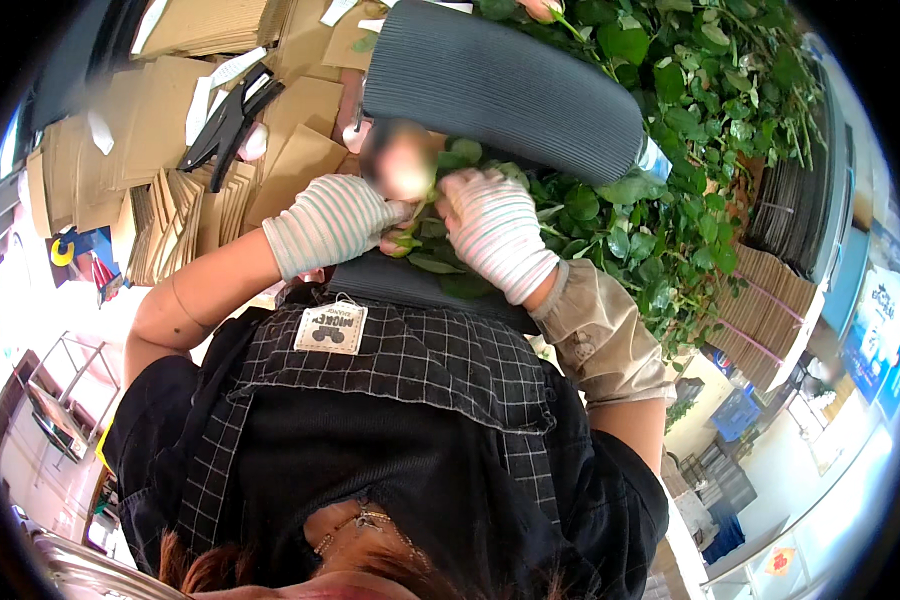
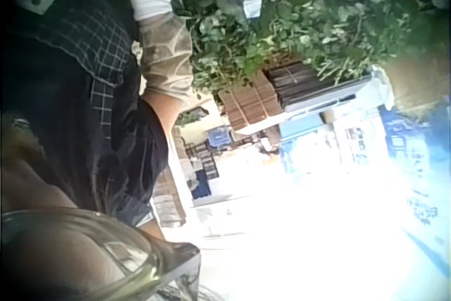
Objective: The person picks up individual roses from a large pile, places them one at a time into a black foam holder to create a row, and then uses a hand stapler to secure the arrangement.
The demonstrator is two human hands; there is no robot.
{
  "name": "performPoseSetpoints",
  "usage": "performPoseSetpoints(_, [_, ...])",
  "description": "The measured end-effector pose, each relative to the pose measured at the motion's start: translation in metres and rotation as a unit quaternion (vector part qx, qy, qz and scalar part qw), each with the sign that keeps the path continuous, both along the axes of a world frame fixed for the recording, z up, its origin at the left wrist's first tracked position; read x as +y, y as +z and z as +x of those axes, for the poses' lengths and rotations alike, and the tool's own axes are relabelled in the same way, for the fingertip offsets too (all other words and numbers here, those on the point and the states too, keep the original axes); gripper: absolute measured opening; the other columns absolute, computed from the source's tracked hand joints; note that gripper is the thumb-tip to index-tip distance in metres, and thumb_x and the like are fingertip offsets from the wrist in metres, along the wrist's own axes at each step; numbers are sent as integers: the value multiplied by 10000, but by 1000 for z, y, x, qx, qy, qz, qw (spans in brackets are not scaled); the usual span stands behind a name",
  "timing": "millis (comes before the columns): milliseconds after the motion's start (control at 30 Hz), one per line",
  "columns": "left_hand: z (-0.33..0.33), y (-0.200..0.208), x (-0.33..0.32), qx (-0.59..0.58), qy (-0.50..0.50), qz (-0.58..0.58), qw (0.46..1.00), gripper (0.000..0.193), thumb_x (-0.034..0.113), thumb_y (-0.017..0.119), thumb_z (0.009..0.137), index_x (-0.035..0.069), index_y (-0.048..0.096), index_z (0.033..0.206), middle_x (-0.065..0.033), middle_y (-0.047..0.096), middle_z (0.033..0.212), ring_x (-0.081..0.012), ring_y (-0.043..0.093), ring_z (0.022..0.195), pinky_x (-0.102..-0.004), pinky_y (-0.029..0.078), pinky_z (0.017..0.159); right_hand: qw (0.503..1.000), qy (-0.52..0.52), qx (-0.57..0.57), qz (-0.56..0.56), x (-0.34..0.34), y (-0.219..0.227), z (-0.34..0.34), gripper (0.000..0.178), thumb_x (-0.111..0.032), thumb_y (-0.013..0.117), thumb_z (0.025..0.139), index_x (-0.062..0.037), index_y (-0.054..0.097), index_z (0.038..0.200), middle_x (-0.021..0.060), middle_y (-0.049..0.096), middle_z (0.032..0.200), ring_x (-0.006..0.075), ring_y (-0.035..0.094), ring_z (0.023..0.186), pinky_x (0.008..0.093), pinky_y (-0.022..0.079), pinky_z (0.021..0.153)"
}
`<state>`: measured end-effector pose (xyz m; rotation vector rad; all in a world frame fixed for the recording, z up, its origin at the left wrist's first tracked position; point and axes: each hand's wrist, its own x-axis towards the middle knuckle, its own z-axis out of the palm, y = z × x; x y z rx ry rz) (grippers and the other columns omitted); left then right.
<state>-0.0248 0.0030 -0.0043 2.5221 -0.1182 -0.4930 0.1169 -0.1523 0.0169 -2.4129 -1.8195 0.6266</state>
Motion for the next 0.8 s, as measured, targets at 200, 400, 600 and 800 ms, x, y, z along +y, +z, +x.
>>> performPoseSetpoints(200, [2,3,-5,20,14,-9,1000,191,283,559,867,151,576,1003,-109,585,665,-299,628,617,-442,483,492,992,50,-85,79,-4,-17,9,178,-143,588,779,-142,610,955,42,525,839,258,545,740,410,449,634])
performPoseSetpoints(400, [-16,12,0,57,52,-83,994,380,358,529,888,221,552,1242,-139,597,635,-330,607,583,-457,479,530,984,100,-85,123,-16,-28,1,267,-156,565,800,-172,618,1061,9,494,777,208,521,710,370,441,604])
performPoseSetpoints(600, [-22,10,0,49,67,-94,992,368,315,515,901,214,531,1255,-134,607,646,-305,611,560,-441,480,516,981,171,-88,23,-5,-20,6,236,-164,531,813,-139,619,1031,24,517,757,207,547,726,371,447,609])
performPoseSetpoints(800, [-32,-2,18,-119,354,-253,892,313,186,704,790,94,659,1086,-109,665,824,-217,663,736,-286,521,695,974,179,-110,88,-10,-25,7,242,-159,514,816,-114,622,1028,25,533,758,203,550,722,372,445,611])
